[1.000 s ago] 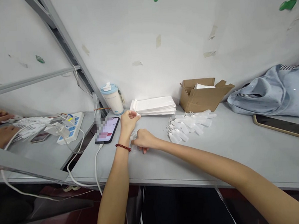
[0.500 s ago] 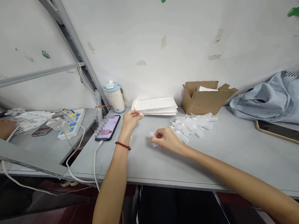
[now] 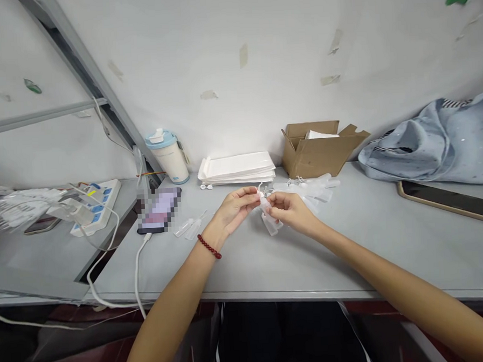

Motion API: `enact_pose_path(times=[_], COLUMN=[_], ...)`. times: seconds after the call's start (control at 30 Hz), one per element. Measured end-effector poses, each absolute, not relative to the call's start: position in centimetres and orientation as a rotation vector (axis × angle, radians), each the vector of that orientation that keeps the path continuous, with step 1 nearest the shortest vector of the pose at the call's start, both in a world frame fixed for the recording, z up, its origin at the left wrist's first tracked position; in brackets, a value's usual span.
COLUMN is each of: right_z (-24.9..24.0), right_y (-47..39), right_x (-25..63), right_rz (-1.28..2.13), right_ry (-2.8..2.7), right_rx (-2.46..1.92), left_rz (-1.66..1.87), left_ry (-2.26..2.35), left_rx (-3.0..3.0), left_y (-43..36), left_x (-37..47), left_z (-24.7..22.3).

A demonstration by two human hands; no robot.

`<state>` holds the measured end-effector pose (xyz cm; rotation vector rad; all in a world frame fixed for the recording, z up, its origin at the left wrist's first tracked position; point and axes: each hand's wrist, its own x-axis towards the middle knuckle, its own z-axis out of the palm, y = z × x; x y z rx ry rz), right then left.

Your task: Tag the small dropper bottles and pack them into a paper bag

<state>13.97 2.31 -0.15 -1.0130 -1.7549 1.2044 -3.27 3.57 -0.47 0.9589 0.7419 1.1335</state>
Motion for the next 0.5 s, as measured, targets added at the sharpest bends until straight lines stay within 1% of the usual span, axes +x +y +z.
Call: enact_pose_path(times=[0.37,0.5], right_z=[0.05,0.12], right_y=[2.16,2.2], right_x=[13.56,13.58], right_rz=[1.387,1.509], right_ry=[-1.559,-1.486], right_rx=[-0.988,-0.951], left_rz=[1.171,1.178], left_ry=[0.701,0.7], left_rx=[0.998,0.996], left_y=[3.42,3.5], left_x=[-3.52,-3.61], left_z=[-0.24,-0.23])
